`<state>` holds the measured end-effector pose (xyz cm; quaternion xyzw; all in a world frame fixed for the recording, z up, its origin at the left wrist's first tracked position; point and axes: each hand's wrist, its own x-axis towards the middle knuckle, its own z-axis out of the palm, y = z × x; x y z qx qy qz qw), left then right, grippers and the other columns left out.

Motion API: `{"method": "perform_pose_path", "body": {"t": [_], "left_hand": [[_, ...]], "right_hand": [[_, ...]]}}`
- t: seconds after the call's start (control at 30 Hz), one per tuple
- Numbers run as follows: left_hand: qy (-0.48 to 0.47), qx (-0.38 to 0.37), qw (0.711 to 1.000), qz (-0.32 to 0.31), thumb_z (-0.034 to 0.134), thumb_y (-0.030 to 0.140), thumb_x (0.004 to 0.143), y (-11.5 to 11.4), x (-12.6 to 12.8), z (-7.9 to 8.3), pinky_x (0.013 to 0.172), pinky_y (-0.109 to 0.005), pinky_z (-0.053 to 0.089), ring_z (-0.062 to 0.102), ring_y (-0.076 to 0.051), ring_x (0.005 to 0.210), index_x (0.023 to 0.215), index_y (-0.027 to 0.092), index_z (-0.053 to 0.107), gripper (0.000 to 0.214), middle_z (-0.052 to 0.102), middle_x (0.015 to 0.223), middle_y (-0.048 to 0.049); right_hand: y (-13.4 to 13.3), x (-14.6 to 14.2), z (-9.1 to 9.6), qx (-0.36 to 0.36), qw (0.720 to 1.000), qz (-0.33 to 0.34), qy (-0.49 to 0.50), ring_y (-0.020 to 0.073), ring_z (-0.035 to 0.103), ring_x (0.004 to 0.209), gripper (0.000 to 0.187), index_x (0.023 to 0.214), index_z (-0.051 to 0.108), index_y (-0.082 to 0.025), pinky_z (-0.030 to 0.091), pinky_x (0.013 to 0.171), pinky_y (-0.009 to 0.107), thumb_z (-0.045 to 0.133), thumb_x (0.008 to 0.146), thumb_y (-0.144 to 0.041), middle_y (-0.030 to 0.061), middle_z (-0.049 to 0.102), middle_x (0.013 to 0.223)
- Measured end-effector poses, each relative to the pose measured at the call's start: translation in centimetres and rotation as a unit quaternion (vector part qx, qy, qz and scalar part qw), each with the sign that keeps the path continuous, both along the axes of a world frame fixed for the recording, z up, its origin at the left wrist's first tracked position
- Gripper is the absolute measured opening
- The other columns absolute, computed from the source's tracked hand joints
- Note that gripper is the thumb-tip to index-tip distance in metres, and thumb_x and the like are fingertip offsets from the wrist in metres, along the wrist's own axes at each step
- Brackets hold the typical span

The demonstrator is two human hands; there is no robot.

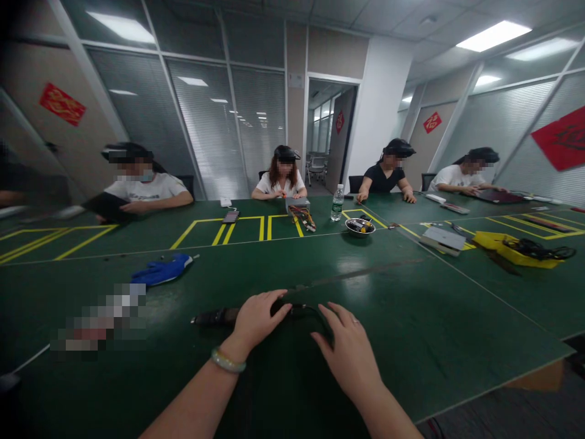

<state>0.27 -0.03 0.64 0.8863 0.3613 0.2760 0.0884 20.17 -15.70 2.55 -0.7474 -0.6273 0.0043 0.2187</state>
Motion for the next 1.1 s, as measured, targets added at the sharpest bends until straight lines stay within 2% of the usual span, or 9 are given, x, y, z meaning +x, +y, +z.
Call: {"method": "perform_pose_path", "body": {"t": [0.07,0.17,0.23,0.33,0.43,0.57,0.77,0.87,1.1], "left_hand": [[0.013,0.006,1.000,-0.025,0.052,0.059,0.087,-0.1,-0.1,0.1,0.085,-0.038,0.047,0.063,-0.024,0.098,0.121,0.026,0.060,0.048,0.068,0.111,-0.0060],[0.031,0.010,0.999,-0.041,0.062,0.058,0.080,-0.1,-0.3,0.2,0.085,-0.037,0.047,0.063,-0.024,0.099,0.122,0.029,0.060,0.051,0.067,0.111,-0.0043],[0.035,0.013,0.998,-0.042,0.063,0.053,0.081,-0.2,-0.4,0.2,0.084,-0.037,0.046,0.062,-0.023,0.098,0.122,0.030,0.060,0.048,0.067,0.110,-0.0034],[0.036,0.021,0.998,-0.041,0.062,0.050,0.082,-0.3,-0.4,0.1,0.081,-0.035,0.047,0.062,-0.023,0.096,0.120,0.030,0.062,0.042,0.067,0.108,-0.0037],[0.037,0.034,0.998,-0.031,0.063,0.050,0.082,-0.4,-0.3,0.1,0.080,-0.035,0.046,0.061,-0.023,0.095,0.119,0.030,0.062,0.042,0.067,0.107,-0.0039],[0.038,0.046,0.998,-0.005,0.064,0.048,0.082,-0.4,0.0,-0.2,0.080,-0.036,0.046,0.060,-0.024,0.096,0.121,0.030,0.061,0.043,0.066,0.109,-0.0044],[0.028,0.049,0.998,0.007,0.065,0.044,0.082,-0.4,0.3,-0.6,0.082,-0.039,0.045,0.061,-0.026,0.097,0.117,0.028,0.063,0.038,0.067,0.110,-0.0054],[0.018,0.046,0.999,0.008,0.063,0.038,0.084,-0.5,0.5,-0.6,0.085,-0.041,0.044,0.060,-0.027,0.101,0.117,0.027,0.062,0.035,0.066,0.113,-0.0059],[0.020,0.039,0.999,-0.004,0.060,0.027,0.084,-0.7,1.2,-0.5,0.090,-0.042,0.043,0.058,-0.026,0.106,0.118,0.028,0.061,0.035,0.064,0.118,-0.0056]], "right_hand": [[-3.5,2.8,-0.9,-0.036,0.996,-0.078,0.013,0.0284,0.055,0.112,0.052,0.130,0.054,-0.023,0.042,0.098,0.042,0.052,0.088,-0.054,0.0118,0.054,0.126],[-7.7,5.7,-2.6,-0.139,0.980,-0.139,0.042,0.0276,0.064,0.085,0.042,0.099,0.063,-0.022,0.049,0.076,0.038,0.053,0.083,-0.060,0.0119,0.064,0.099],[-9.2,5.8,-3.1,-0.197,0.971,-0.122,0.053,0.0248,0.063,0.073,0.035,0.081,0.060,-0.024,0.046,0.066,0.034,0.051,0.084,-0.057,0.0089,0.065,0.084],[-9.5,3.1,-2.7,-0.262,0.961,-0.045,0.079,0.0216,0.063,0.071,0.024,0.074,0.060,-0.025,0.042,0.063,0.030,0.053,0.086,-0.044,0.0059,0.066,0.079],[-8.2,-1.0,-1.8,-0.297,0.946,0.017,0.127,0.0189,0.063,0.071,0.015,0.076,0.063,-0.024,0.036,0.059,0.026,0.059,0.083,-0.037,0.0034,0.068,0.079],[-5.3,-4.0,-1.1,-0.231,0.966,0.032,0.112,0.0169,0.061,0.069,0.022,0.073,0.063,-0.023,0.031,0.057,0.025,0.059,0.086,-0.040,0.0013,0.067,0.076],[0.1,-1.6,-0.6,-0.131,0.988,0.007,0.079,0.0183,0.061,0.072,0.023,0.097,0.059,-0.022,0.034,0.061,0.026,0.063,0.087,-0.043,0.0010,0.065,0.078],[2.2,-0.3,-0.5,-0.126,0.987,0.044,0.087,0.0170,0.060,0.072,0.033,0.110,0.057,-0.024,0.037,0.061,0.025,0.068,0.083,-0.040,-0.0009,0.063,0.079],[6.9,-0.5,0.4,-0.157,0.981,0.110,0.006,0.0173,0.060,0.078,0.012,0.085,0.070,-0.021,0.041,0.068,0.026,0.067,0.078,-0.030,0.0039,0.065,0.091]]}}
